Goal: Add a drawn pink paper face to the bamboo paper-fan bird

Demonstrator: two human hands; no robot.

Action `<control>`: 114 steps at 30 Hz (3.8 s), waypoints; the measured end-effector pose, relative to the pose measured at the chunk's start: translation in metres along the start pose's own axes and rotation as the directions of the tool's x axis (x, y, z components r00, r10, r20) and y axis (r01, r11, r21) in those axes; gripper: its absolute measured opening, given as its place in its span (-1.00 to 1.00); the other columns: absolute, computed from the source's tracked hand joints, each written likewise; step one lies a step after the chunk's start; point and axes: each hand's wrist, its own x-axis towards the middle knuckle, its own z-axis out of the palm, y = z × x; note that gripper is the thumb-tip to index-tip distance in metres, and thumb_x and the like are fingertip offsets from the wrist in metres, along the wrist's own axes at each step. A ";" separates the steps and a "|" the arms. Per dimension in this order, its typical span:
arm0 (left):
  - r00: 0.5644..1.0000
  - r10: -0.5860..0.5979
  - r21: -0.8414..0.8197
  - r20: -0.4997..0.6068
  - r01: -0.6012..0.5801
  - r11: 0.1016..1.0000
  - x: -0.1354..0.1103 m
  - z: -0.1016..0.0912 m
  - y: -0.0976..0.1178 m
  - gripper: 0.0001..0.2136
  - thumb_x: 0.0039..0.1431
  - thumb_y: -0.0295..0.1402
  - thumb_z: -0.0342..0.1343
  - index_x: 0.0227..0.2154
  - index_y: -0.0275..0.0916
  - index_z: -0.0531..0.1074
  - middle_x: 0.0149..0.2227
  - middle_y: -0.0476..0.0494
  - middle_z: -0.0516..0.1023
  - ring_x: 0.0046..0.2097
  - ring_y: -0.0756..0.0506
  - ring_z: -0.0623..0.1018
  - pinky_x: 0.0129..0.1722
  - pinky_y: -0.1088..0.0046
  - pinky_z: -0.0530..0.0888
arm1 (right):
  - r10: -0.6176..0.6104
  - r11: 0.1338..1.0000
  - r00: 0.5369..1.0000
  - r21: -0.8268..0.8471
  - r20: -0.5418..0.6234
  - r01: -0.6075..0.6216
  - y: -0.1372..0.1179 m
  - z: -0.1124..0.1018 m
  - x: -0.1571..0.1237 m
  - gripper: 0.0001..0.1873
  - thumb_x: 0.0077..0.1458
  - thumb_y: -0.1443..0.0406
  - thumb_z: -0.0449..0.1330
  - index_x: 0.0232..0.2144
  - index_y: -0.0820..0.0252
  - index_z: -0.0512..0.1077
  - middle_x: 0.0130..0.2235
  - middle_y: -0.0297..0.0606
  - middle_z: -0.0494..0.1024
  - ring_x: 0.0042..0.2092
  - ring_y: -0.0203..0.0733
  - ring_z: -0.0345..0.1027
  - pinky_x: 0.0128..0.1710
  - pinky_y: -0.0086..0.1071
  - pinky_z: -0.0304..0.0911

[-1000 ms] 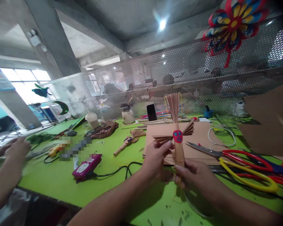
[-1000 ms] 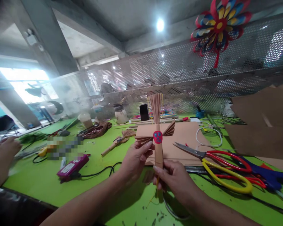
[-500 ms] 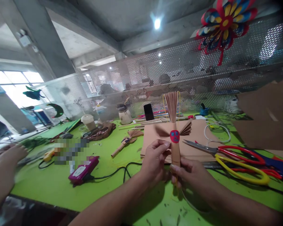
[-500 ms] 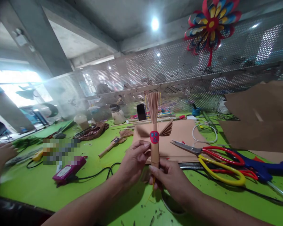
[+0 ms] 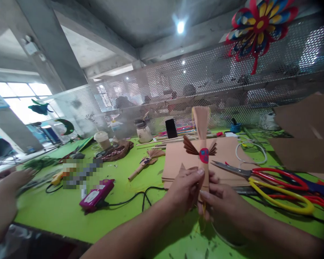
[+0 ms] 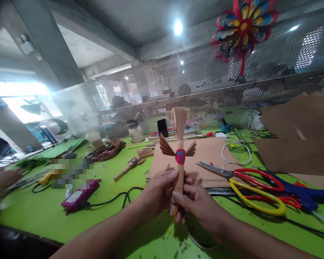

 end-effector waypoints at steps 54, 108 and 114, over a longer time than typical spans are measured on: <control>0.987 0.160 0.117 -0.024 -0.156 0.981 -0.005 0.011 -0.018 -0.71 0.02 -0.23 0.26 -0.31 -0.26 0.31 -0.47 -0.04 0.45 -0.54 0.05 0.39 -0.52 0.52 0.24 | -0.704 -0.438 0.400 -0.802 0.587 0.407 -0.059 -0.033 -0.007 -0.68 0.07 0.48 0.23 -0.09 0.19 0.45 -0.42 -0.23 0.59 -0.39 -0.19 0.45 -0.41 -0.35 0.29; 0.999 -0.009 0.093 0.052 0.004 0.996 0.005 -0.005 -0.017 -0.74 0.15 -0.25 0.03 -0.47 -0.36 0.42 -0.61 -0.07 0.39 -0.59 0.06 0.35 -0.59 0.58 0.19 | -0.680 -0.174 0.605 -0.893 0.413 0.415 -0.047 -0.037 -0.009 -0.73 0.20 0.42 0.12 -0.03 0.29 0.39 -0.24 -0.11 0.63 -0.22 -0.13 0.53 -0.26 -0.31 0.40; 0.998 0.025 0.106 0.064 -0.032 0.994 0.006 -0.004 -0.019 -0.79 0.14 -0.25 0.12 -0.37 -0.35 0.41 -0.52 -0.07 0.43 -0.58 0.08 0.37 -0.63 0.61 0.18 | -0.704 -0.146 0.612 -0.916 0.361 0.374 -0.044 -0.035 -0.010 -0.74 0.21 0.41 0.12 -0.04 0.28 0.41 -0.19 -0.11 0.65 -0.21 -0.11 0.56 -0.22 -0.28 0.43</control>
